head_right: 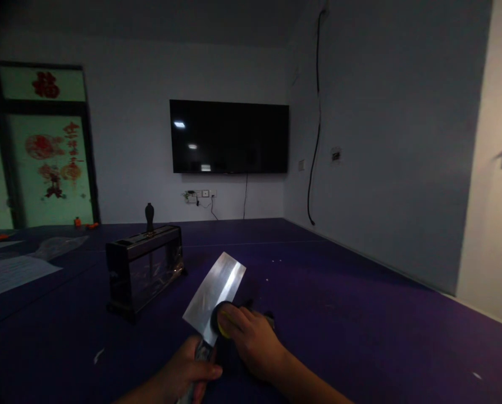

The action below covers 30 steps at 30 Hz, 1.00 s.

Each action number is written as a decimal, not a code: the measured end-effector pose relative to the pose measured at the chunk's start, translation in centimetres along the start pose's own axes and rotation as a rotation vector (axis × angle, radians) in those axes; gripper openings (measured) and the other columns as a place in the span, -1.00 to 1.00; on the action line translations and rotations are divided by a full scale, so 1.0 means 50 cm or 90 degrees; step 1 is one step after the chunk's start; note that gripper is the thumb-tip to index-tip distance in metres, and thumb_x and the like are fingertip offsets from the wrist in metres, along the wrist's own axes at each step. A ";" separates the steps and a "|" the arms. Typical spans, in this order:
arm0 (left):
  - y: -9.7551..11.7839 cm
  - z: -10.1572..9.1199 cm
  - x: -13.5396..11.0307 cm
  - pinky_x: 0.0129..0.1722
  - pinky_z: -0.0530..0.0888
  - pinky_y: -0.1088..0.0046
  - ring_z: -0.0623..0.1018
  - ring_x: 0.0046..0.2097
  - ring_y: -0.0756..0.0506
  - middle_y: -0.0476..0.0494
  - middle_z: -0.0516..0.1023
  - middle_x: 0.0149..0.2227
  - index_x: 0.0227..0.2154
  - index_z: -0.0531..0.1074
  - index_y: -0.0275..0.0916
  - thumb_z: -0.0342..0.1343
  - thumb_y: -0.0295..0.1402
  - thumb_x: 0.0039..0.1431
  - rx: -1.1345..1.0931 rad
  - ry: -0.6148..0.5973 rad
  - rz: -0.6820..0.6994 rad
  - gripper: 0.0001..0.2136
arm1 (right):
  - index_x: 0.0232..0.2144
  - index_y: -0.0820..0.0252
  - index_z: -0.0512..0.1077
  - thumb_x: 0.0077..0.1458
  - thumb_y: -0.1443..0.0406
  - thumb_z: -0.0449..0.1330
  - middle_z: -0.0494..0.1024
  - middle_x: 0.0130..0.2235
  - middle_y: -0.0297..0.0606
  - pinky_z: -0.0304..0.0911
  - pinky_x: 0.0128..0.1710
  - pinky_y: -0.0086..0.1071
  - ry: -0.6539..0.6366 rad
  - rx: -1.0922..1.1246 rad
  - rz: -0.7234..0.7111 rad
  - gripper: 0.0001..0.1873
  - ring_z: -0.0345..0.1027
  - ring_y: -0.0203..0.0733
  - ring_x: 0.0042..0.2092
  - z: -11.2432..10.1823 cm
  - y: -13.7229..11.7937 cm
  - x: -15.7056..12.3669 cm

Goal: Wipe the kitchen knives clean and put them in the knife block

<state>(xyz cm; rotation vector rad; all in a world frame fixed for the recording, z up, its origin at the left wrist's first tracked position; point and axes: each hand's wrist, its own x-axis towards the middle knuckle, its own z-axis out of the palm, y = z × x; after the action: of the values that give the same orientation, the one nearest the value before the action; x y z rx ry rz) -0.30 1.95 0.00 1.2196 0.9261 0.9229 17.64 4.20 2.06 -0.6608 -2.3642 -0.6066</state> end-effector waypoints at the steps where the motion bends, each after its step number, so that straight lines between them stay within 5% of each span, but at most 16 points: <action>1: 0.002 0.001 0.000 -0.61 0.21 0.59 0.34 -0.61 0.05 0.16 0.26 -0.72 -0.48 0.24 -0.25 0.29 -0.43 -0.38 -0.002 0.000 0.001 -0.65 | -0.02 0.23 0.27 0.17 0.41 -0.14 0.37 -0.04 -0.09 0.33 -0.26 -0.34 -0.001 -0.004 -0.009 -0.64 0.33 -0.19 -0.17 -0.001 -0.003 0.001; 23: -0.003 -0.005 -0.012 -0.43 0.30 0.55 0.40 -0.41 0.01 0.04 0.40 -0.52 -0.44 0.29 -0.29 0.29 -0.47 -0.43 0.027 0.058 0.011 -0.62 | -0.02 0.20 0.26 0.21 0.35 -0.15 0.38 -0.05 -0.13 0.30 -0.33 -0.34 -0.013 -0.005 -0.014 -0.66 0.33 -0.19 -0.22 -0.006 -0.002 0.001; 30: -0.003 -0.004 -0.013 -0.73 0.14 0.58 0.22 -0.75 0.12 0.17 0.32 -0.64 -0.41 0.20 -0.26 0.26 -0.35 -0.37 0.027 -0.023 -0.056 -0.59 | 0.01 0.19 0.23 0.18 0.38 -0.13 0.36 -0.02 -0.13 0.31 -0.24 -0.31 0.004 0.022 0.018 -0.64 0.31 -0.18 -0.15 0.004 0.017 -0.005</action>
<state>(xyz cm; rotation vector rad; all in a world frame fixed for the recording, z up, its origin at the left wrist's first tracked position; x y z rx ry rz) -0.69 1.37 -0.14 1.2183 0.9673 0.8132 18.23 4.87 1.99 -0.6745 -2.3497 -0.5533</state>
